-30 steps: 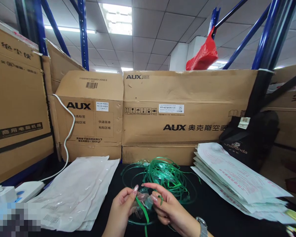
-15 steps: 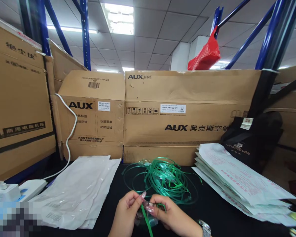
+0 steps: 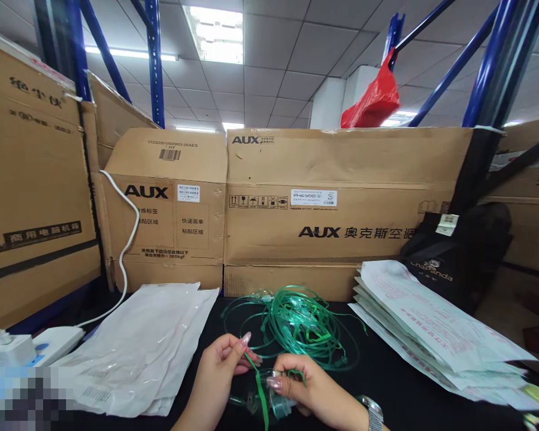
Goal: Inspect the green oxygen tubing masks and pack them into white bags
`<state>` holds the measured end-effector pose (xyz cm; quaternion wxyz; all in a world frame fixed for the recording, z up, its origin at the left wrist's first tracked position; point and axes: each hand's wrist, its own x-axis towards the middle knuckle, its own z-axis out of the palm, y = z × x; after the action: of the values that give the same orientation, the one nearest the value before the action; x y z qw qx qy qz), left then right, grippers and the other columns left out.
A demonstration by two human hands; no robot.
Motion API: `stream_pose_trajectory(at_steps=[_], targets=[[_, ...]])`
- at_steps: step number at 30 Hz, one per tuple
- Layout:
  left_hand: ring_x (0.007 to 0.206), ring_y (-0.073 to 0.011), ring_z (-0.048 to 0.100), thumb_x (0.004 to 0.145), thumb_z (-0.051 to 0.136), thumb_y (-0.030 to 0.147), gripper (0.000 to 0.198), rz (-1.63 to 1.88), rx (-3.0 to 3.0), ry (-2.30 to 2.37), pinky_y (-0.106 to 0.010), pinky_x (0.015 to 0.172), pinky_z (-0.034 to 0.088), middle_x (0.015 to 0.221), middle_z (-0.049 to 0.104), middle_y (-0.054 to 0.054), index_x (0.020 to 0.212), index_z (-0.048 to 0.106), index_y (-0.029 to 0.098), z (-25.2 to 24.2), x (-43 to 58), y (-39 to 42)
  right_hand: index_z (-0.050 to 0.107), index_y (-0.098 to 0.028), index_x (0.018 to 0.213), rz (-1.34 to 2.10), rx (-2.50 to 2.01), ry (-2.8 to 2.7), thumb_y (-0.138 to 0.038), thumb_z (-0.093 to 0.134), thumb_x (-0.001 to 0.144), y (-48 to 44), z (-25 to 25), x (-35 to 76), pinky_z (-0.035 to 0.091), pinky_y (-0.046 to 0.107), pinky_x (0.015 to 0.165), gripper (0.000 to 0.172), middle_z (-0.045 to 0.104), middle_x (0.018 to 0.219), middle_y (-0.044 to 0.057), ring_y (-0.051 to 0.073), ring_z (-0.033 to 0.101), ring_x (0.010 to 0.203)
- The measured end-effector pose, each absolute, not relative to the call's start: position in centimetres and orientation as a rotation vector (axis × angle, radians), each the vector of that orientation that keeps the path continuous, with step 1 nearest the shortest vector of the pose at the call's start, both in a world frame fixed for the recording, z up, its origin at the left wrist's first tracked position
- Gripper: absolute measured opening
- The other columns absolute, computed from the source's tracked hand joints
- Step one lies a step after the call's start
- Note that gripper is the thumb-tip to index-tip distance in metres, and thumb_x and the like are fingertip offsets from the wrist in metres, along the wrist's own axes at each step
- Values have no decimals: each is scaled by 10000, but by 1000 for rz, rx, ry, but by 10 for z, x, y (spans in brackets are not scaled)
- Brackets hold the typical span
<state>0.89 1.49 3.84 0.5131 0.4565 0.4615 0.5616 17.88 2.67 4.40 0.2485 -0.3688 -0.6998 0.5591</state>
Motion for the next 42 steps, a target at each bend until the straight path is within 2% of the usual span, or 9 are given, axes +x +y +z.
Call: stream_pose_trajectory(at_steps=[4, 10, 13, 18, 21, 26, 32, 36, 42], targets=[[458, -70, 475, 585, 638, 470, 348, 1168, 1167, 955, -187, 445, 368, 528, 563, 27, 582, 505, 148, 34, 13, 15, 461, -175, 630, 1479, -1064, -1932, -488, 609, 639, 28, 42, 178, 167, 162, 299, 346, 335, 446, -108, 13, 253, 320], [535, -88, 508, 275, 819, 156, 527, 1036, 1240, 875, -196, 493, 388, 580, 560, 59, 614, 415, 176, 18, 21, 12, 526, -158, 697, 1532, -1042, -1919, -419, 651, 627, 27, 44, 177, 162, 159, 279, 298, 401, 473, -100, 4, 276, 294], [489, -80, 501, 342, 807, 208, 475, 997, 1198, 849, -209, 493, 389, 522, 540, 63, 557, 386, 176, 12, 23, 12, 543, -169, 776, 1526, -961, -1885, -387, 666, 627, 28, 47, 178, 165, 158, 277, 291, 383, 486, -108, 2, 278, 294], [511, -118, 564, 493, 759, 284, 349, 1040, 971, 852, -266, 550, 427, 555, 544, 52, 588, 443, 170, 23, 22, 7, 425, -223, 972, 1587, -1027, -1502, -450, 581, 691, 36, 48, 185, 130, 148, 282, 394, 270, 504, -130, 12, 138, 328], [590, -120, 580, 558, 730, 248, 288, 1113, 823, 757, -282, 652, 433, 594, 564, 38, 589, 455, 170, 36, 19, 1, 403, -206, 957, 1638, -1182, -1443, -418, 575, 702, 38, 47, 191, 148, 136, 313, 373, 269, 496, -126, 24, 190, 368], [644, -125, 589, 606, 703, 193, 232, 1159, 679, 703, -248, 653, 422, 681, 624, -5, 596, 474, 164, 39, 16, 1, 429, -205, 920, 1642, -1220, -1561, -248, 628, 625, 41, 44, 195, 180, 156, 330, 359, 394, 605, -97, 4, 275, 362], [630, -107, 581, 680, 639, 147, 133, 1166, 583, 626, -225, 635, 426, 668, 616, -14, 602, 531, 138, 34, 13, 5, 414, -201, 873, 1284, -1505, -1839, -266, 635, 611, 49, 31, 196, 153, 196, 345, 349, 346, 453, -125, 41, 264, 343], [580, -116, 581, 696, 634, 193, 90, 1140, 525, 661, -240, 584, 433, 652, 622, -29, 667, 578, 129, 38, 14, 3, 441, -195, 888, 1341, -1390, -1838, -238, 665, 558, 48, 32, 198, 195, 190, 397, 401, 385, 563, -96, 47, 299, 439], [502, -118, 561, 671, 661, 243, 154, 1147, 506, 708, -238, 508, 409, 570, 604, -24, 615, 585, 121, 36, 16, 6, 528, -191, 960, 1486, -1281, -1646, -66, 474, 528, 41, 45, 197, 290, 194, 503, 452, 445, 699, -51, 66, 394, 542]])
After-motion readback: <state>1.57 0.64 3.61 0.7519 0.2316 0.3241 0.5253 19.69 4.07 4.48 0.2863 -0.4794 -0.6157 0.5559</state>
